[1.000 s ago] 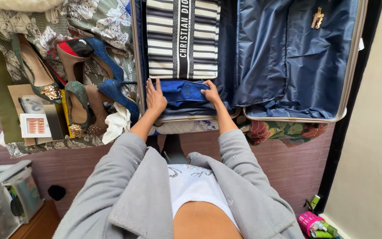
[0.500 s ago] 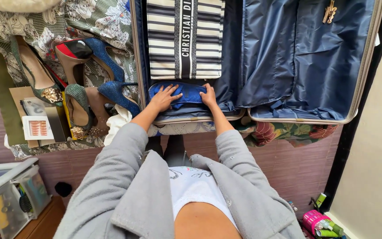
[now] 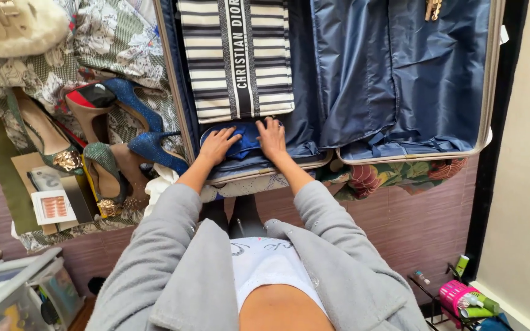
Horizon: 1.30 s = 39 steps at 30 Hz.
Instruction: Pack a suitcase with a designer handbag, slippers, and toiletries.
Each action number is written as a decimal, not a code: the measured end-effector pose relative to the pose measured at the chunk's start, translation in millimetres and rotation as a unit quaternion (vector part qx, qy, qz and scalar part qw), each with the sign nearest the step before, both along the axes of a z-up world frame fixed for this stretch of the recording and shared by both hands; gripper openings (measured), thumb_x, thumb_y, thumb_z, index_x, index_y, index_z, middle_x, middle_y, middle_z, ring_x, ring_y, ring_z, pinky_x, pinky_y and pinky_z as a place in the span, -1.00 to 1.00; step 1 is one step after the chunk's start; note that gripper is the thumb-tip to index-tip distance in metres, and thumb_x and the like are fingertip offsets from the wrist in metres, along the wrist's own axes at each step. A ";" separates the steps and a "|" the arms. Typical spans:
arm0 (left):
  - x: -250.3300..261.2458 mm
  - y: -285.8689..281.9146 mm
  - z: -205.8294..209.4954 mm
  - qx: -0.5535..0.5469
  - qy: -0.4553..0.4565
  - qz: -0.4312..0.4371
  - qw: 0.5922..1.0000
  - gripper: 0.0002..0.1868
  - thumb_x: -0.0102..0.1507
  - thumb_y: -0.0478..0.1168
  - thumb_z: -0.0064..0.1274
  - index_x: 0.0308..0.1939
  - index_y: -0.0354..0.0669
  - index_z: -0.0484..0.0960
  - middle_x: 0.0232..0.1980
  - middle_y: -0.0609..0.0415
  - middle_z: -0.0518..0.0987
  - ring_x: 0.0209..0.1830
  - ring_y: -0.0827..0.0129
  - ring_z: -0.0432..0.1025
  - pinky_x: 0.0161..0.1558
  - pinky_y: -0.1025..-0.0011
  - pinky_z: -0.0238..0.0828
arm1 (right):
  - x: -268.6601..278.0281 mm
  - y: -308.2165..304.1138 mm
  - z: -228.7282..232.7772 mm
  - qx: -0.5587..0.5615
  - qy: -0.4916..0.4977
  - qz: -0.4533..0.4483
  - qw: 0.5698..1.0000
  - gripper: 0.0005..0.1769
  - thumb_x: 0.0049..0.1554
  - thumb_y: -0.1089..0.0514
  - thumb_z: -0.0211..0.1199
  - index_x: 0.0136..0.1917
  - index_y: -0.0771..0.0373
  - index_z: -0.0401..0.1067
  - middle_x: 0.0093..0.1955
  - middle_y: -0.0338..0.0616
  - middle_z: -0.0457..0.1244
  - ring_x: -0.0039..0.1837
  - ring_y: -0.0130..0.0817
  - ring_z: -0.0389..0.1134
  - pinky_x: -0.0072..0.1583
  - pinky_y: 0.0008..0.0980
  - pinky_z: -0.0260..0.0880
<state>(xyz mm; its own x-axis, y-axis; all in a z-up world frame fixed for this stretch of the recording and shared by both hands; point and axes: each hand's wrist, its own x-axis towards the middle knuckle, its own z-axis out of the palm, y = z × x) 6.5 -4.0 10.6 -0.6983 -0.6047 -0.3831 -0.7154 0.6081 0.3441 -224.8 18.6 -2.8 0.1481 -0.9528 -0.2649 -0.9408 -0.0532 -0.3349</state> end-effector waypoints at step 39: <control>-289.8 35.5 -22.3 0.612 0.351 0.401 0.584 -0.82 0.32 -0.34 0.14 -0.02 -0.27 0.53 -0.16 0.07 0.59 -0.22 0.43 0.52 -0.16 0.44 0.53 | -145.6 63.1 149.2 -0.301 -0.152 -0.377 0.863 -0.70 0.24 0.13 0.35 -0.24 0.32 0.39 -0.27 -0.08 0.25 -0.28 -0.14 0.26 -0.20 -0.20 0.25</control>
